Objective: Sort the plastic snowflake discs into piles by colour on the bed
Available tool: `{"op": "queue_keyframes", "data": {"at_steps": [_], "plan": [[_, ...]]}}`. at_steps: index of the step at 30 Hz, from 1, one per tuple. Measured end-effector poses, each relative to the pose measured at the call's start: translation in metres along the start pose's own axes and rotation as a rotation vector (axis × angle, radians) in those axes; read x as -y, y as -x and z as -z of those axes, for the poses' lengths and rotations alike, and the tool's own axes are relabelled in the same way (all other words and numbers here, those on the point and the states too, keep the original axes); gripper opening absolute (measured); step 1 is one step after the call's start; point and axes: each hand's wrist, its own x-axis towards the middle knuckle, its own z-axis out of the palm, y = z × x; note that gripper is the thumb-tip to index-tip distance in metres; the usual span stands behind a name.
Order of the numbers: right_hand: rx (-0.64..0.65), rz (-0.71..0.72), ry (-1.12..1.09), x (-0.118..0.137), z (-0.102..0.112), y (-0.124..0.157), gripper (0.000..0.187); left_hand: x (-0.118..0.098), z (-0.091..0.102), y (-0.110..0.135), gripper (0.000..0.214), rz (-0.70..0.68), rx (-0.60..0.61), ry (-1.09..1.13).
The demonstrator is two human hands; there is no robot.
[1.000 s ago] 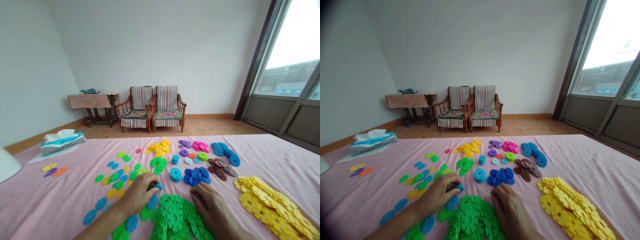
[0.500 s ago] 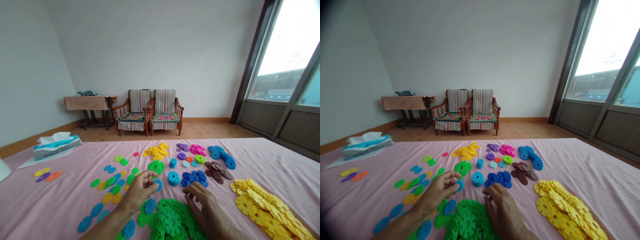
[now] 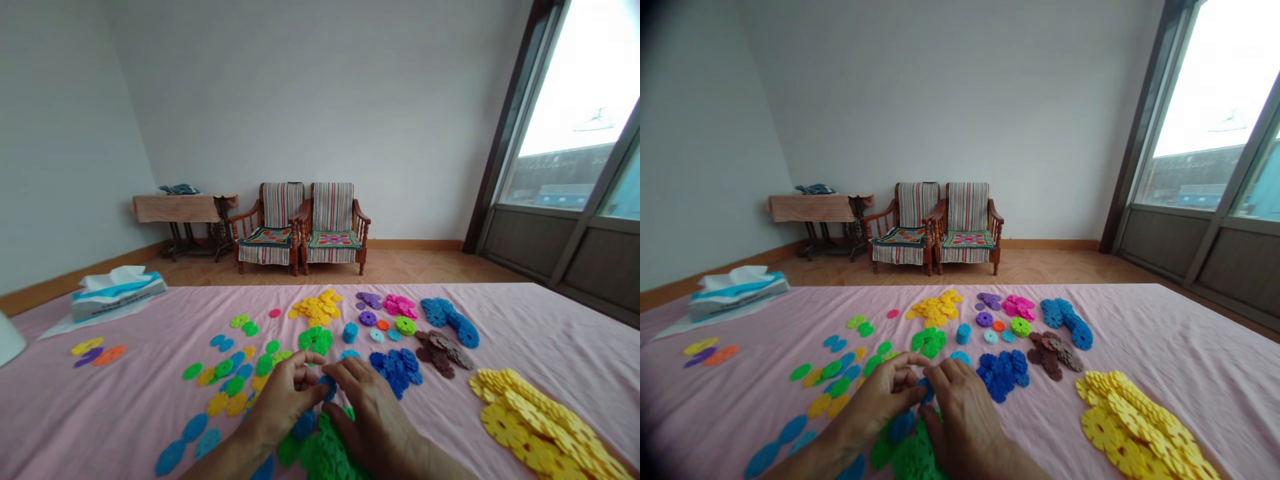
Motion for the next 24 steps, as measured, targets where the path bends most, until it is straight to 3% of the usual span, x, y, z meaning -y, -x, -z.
{"op": "queue_keyframes", "data": {"at_steps": [6,12,15,19,24], "plan": [[0.018,-0.017,-0.038,-0.001,-0.004,0.005,0.030,-0.001,-0.002,0.002,0.054,0.035,0.011,0.014],[-0.083,-0.042,-0.025,-0.009,0.002,0.004,0.025,-0.010,-0.004,0.005,0.048,0.051,0.010,-0.004],[-0.106,-0.149,0.012,-0.028,0.018,-0.006,0.015,-0.012,-0.002,0.005,0.042,0.024,-0.085,0.013],[-0.044,-0.317,0.122,-0.067,0.033,-0.023,0.015,-0.010,0.005,0.000,0.038,-0.011,-0.224,0.038],[0.020,-0.316,0.190,-0.100,0.029,-0.032,0.016,-0.006,0.014,-0.005,0.037,-0.005,-0.312,0.093]]}}
